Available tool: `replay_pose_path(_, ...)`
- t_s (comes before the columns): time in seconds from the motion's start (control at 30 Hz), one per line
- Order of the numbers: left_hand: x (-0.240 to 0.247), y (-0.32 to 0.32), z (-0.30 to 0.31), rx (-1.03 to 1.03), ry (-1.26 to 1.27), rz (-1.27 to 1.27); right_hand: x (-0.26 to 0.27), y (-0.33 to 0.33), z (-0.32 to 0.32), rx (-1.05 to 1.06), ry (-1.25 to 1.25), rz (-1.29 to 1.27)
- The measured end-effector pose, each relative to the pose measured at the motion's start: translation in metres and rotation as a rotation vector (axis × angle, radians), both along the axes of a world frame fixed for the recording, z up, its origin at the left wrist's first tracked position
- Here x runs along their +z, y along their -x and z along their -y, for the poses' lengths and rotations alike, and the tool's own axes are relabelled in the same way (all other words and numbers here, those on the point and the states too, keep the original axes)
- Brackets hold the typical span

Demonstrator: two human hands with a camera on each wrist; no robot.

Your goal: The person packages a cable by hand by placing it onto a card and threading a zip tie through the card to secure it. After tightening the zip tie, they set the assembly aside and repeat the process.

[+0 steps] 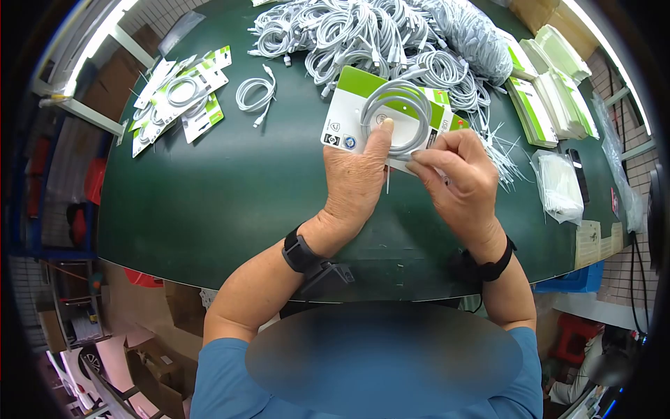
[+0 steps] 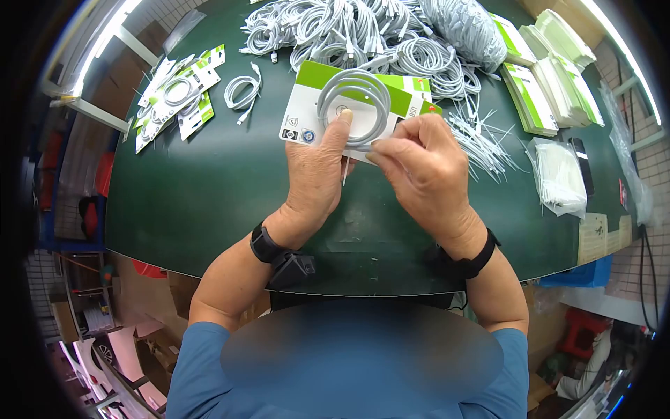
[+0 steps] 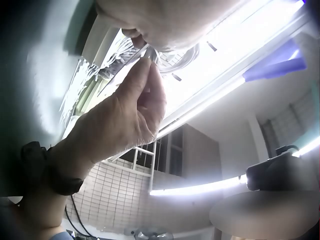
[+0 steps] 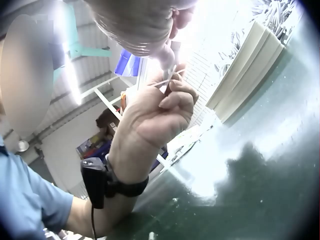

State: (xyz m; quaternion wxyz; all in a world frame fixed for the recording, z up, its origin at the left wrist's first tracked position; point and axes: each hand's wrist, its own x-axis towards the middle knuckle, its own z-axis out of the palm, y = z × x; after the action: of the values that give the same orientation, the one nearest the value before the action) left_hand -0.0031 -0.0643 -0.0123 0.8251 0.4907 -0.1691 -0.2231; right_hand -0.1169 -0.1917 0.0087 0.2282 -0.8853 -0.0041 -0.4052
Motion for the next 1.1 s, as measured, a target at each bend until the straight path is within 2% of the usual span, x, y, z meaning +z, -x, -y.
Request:
replay_pose_path(0.07, -0.004, 0.0, 0.0, -0.032, -0.002, 0.021, -0.006, 0.003, -0.001, 0.003, 0.053, 0.025)
replay_pose_path(0.2, -0.005, 0.005, 0.005, 0.037, 0.078, 0.033, -0.003, -0.001, -0.004, 0.055, 0.221, 0.083)
replay_pose_path(0.37, -0.01, 0.004, 0.004, 0.075, 0.034, 0.206, -0.004, -0.004, -0.015, 0.083, 0.243, 0.023)
replay_pose_path(0.43, -0.009, 0.005, -0.001, 0.02, 0.023, 0.155, -0.007, -0.004, -0.011, 0.096, 0.271, 0.004)
replay_pose_path(0.57, -0.015, 0.007, 0.005, 0.012, 0.073, 0.19, -0.004, -0.004, -0.012, 0.08, 0.251, -0.01)
replay_pose_path(0.63, -0.01, 0.005, -0.005, -0.06, -0.014, 0.104, -0.004, -0.007, -0.012, 0.124, 0.214, -0.013)
replay_pose_path(0.67, -0.008, 0.004, -0.008, -0.096, -0.058, 0.062, -0.006, -0.007, -0.012, 0.14, 0.15, -0.01)
replay_pose_path(0.73, -0.009, 0.004, -0.005, -0.089, 0.012, 0.078, -0.009, -0.006, -0.011, 0.171, 0.024, -0.004)
replay_pose_path(0.83, -0.009, 0.002, -0.007, -0.112, 0.021, 0.091, -0.01, -0.005, -0.018, 0.102, 0.002, 0.013)
replay_pose_path(0.93, -0.012, 0.002, -0.006, -0.089, 0.042, 0.129, -0.008, -0.007, -0.021, 0.026, 0.028, -0.006)
replay_pose_path(1.1, -0.014, -0.001, -0.003, -0.07, 0.104, 0.128, -0.008, -0.011, -0.018, 0.044, 0.148, 0.013)
